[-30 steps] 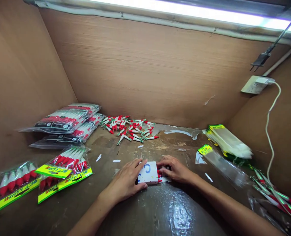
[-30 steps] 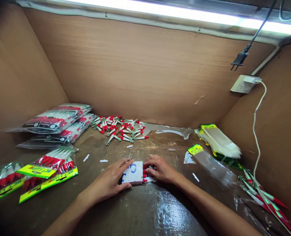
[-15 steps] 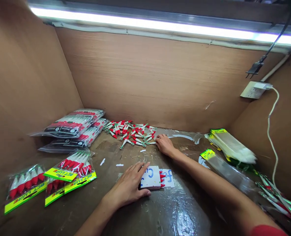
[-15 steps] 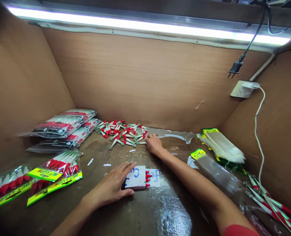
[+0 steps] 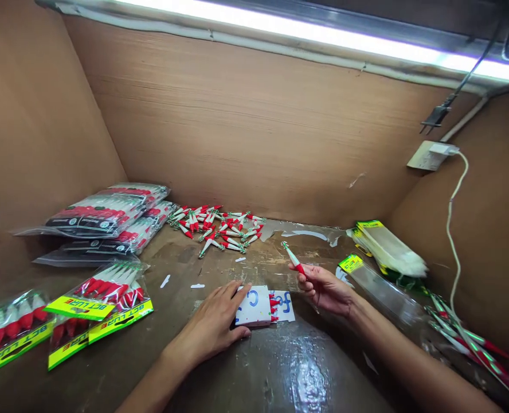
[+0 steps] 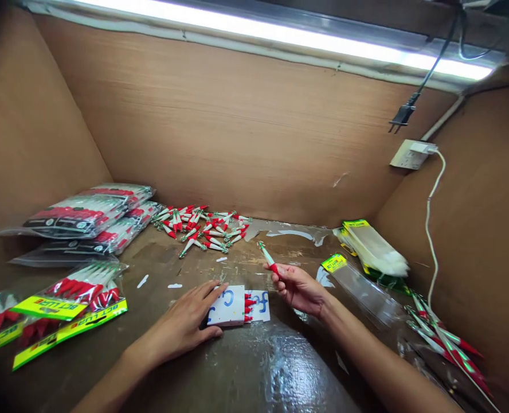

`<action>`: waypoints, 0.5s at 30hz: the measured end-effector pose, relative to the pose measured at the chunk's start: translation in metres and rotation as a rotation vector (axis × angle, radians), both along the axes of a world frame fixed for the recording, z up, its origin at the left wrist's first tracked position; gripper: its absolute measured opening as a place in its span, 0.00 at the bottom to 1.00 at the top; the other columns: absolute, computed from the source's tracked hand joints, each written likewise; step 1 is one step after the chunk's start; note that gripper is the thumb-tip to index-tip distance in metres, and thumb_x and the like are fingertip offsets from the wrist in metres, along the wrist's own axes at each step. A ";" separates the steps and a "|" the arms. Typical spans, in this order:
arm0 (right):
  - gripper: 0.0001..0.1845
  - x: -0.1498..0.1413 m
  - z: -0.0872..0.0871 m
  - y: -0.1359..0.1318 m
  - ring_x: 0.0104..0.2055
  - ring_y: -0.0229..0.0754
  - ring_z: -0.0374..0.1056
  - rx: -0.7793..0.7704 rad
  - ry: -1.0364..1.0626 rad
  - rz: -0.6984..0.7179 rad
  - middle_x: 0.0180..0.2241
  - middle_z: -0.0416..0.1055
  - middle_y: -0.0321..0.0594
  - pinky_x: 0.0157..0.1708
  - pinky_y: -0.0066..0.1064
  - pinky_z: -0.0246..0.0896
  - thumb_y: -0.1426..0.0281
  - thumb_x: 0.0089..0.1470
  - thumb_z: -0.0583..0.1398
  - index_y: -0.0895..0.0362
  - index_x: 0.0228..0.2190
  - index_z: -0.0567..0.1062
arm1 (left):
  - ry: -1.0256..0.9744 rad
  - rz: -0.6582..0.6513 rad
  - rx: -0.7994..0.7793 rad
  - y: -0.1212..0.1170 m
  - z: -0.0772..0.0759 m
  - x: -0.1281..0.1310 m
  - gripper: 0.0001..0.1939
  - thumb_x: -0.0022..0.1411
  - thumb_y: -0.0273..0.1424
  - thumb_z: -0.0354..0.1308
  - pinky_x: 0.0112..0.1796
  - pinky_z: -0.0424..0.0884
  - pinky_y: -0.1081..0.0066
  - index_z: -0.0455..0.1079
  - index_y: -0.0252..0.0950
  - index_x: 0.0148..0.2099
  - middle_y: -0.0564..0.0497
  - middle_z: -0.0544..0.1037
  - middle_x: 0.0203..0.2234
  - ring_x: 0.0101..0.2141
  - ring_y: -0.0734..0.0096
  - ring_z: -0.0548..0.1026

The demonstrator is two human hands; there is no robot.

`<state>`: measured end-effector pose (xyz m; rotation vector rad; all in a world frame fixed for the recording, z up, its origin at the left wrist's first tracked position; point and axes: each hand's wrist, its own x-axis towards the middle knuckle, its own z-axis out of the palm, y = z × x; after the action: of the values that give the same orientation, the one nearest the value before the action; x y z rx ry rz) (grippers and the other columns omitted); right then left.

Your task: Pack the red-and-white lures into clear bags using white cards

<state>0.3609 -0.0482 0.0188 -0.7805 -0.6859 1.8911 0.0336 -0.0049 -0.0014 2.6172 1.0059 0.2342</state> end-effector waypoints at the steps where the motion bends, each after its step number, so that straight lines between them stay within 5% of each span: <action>1: 0.19 -0.001 0.001 -0.006 0.27 0.26 0.64 -0.013 0.062 -0.008 0.30 0.69 0.34 0.26 0.14 0.61 0.71 0.58 0.65 0.61 0.50 0.72 | 0.007 0.004 0.002 0.001 -0.001 0.000 0.44 0.58 0.44 0.63 0.61 0.56 0.50 0.47 0.49 0.71 0.43 0.56 0.67 0.64 0.49 0.58; 6: 0.17 -0.009 0.005 -0.016 0.25 0.27 0.65 0.036 0.026 -0.095 0.29 0.71 0.35 0.25 0.15 0.62 0.71 0.57 0.66 0.63 0.48 0.75 | -0.006 -0.002 0.035 0.004 -0.003 0.002 0.44 0.57 0.46 0.63 0.61 0.57 0.49 0.49 0.49 0.70 0.45 0.58 0.66 0.64 0.49 0.59; 9: 0.15 -0.024 0.008 -0.021 0.24 0.28 0.66 0.117 -0.101 -0.200 0.30 0.74 0.38 0.24 0.18 0.61 0.66 0.56 0.66 0.61 0.44 0.77 | -0.181 0.010 0.043 -0.001 0.006 0.011 0.40 0.57 0.47 0.64 0.62 0.55 0.48 0.56 0.47 0.68 0.44 0.61 0.65 0.64 0.48 0.58; 11: 0.16 -0.043 0.010 -0.026 0.24 0.29 0.66 0.169 -0.143 -0.225 0.31 0.75 0.39 0.24 0.19 0.60 0.64 0.56 0.66 0.61 0.43 0.77 | -0.393 0.046 -0.085 -0.007 0.016 0.020 0.31 0.62 0.45 0.60 0.60 0.60 0.51 0.64 0.45 0.64 0.44 0.68 0.61 0.61 0.50 0.64; 15: 0.21 -0.092 0.011 -0.033 0.27 0.32 0.67 0.223 -0.187 -0.156 0.33 0.75 0.42 0.28 0.23 0.62 0.59 0.56 0.66 0.60 0.46 0.77 | -0.820 0.086 -0.612 -0.021 0.029 0.034 0.23 0.66 0.42 0.56 0.50 0.71 0.59 0.71 0.37 0.58 0.43 0.78 0.48 0.48 0.55 0.76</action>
<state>0.2684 -0.0814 0.0302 -0.8474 -0.9088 1.5831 0.0675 -0.0261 0.0278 1.6710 0.7228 0.7941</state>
